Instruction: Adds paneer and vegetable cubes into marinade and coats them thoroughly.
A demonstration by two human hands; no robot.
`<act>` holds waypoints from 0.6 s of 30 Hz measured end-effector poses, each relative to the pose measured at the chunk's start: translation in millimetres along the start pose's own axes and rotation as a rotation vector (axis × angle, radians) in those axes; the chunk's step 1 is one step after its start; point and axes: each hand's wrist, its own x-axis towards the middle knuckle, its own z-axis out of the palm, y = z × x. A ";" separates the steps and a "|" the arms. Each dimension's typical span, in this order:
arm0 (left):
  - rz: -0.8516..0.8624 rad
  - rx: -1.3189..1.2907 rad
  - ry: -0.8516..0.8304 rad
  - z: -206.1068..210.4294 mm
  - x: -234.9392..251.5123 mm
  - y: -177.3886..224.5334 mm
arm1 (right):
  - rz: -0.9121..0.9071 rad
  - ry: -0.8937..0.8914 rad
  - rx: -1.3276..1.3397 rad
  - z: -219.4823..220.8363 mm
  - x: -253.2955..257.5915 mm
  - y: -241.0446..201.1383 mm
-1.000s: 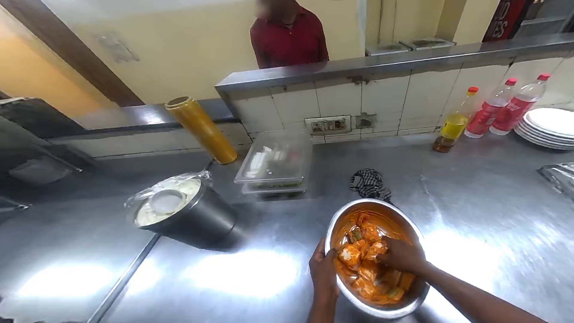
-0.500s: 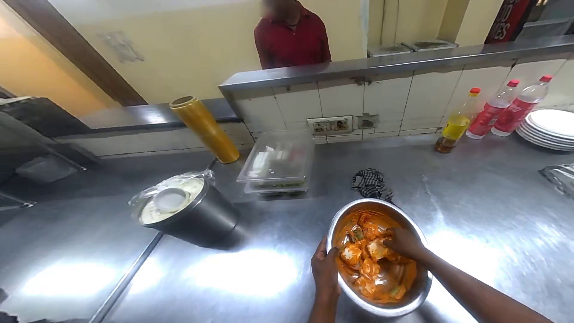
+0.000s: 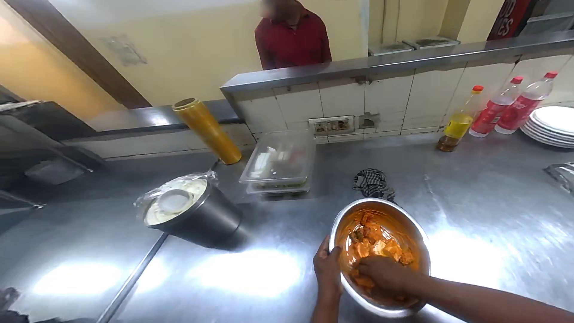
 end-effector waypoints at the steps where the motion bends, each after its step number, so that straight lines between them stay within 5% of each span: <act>1: 0.002 -0.011 -0.004 -0.4 -0.7 -0.6 | 0.055 0.025 0.030 -4.9 -1.1 4.4; 7: 0.049 -0.012 -0.049 -0.2 -0.7 0.3 | 0.407 0.229 0.242 -45.0 2.6 -1.5; 12: 0.054 -0.027 -0.078 1.5 -8.3 -0.7 | 0.305 0.283 0.329 -60.8 -4.1 9.3; 14: 0.053 -0.051 -0.104 0.9 -13.1 -1.0 | 0.497 0.429 0.336 -74.9 -6.4 21.1; 18: 0.077 -0.013 -0.144 1.0 -17.7 4.3 | 0.745 0.367 0.319 -94.0 8.9 44.6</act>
